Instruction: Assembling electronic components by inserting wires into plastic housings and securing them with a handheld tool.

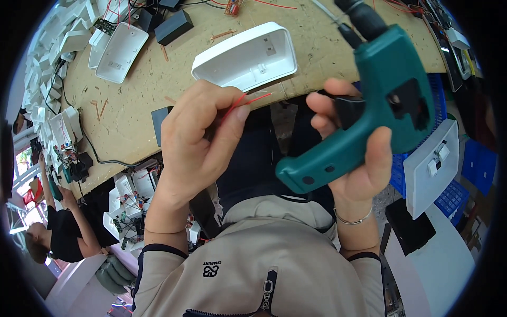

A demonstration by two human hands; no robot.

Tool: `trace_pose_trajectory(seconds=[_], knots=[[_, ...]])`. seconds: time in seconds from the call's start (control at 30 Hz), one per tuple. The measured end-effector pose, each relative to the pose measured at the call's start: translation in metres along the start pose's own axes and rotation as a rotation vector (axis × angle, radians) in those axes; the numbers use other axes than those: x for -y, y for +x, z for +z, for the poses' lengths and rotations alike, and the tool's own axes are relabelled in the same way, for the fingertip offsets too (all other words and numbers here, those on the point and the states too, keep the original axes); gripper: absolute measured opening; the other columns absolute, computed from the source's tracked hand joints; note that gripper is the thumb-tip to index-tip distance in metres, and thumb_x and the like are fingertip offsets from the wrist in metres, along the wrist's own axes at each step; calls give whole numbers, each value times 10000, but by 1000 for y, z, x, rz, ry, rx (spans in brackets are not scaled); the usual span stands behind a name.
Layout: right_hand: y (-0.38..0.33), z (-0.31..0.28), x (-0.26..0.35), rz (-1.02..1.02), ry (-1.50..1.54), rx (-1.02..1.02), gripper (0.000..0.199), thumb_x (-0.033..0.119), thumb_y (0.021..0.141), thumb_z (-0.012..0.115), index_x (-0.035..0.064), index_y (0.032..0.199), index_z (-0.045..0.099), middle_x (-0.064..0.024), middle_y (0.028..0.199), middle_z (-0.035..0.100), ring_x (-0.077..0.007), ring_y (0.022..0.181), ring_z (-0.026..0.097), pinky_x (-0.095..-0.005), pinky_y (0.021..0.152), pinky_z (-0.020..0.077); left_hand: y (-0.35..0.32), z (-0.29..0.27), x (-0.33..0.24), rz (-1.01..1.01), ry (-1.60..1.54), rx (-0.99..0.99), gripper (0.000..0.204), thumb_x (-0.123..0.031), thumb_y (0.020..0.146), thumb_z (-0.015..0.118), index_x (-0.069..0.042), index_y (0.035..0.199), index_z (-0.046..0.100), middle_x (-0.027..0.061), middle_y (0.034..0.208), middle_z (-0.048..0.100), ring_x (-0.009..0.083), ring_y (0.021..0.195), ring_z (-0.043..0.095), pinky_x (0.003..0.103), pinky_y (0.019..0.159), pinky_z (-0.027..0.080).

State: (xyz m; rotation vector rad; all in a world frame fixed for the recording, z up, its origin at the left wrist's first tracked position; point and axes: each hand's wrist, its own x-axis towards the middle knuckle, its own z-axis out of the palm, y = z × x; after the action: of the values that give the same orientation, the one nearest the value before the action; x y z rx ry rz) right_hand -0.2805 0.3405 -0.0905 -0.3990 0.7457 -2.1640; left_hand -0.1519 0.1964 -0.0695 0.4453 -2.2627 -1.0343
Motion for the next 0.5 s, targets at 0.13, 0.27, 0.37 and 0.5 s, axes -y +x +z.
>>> trace_pose_trajectory(seconds=[0.13,0.27,0.37,0.5], knots=[[-1,-1,7,-78,-254,48,638,375,846,474,-2,1293,220,-274,1213,369,-280,979,534,-339,774,497,1,1,-1,47,-44,10,153,49,688,617,-7,820,565,49,663,490,107,518,445,212,458,342],[-7,1,6,-108,-422,107,649,374,830,509,-2,1284,237,-270,1197,381,-196,816,556,-283,669,503,-1,2,1,41,-22,-16,153,55,683,619,-5,813,563,59,663,495,135,536,462,221,461,352],[-11,3,10,-111,-467,117,647,372,825,519,-7,1275,249,-262,1189,386,-176,775,551,-260,635,499,-2,3,5,183,228,-44,155,-16,650,617,-33,796,569,55,715,500,196,592,493,298,511,363],[-18,-6,19,-169,-569,128,645,359,821,533,-13,1268,254,-254,1190,386,-173,773,551,-251,612,493,-2,-1,2,330,454,-36,191,-41,613,596,-37,802,564,29,703,472,165,599,476,278,557,323]])
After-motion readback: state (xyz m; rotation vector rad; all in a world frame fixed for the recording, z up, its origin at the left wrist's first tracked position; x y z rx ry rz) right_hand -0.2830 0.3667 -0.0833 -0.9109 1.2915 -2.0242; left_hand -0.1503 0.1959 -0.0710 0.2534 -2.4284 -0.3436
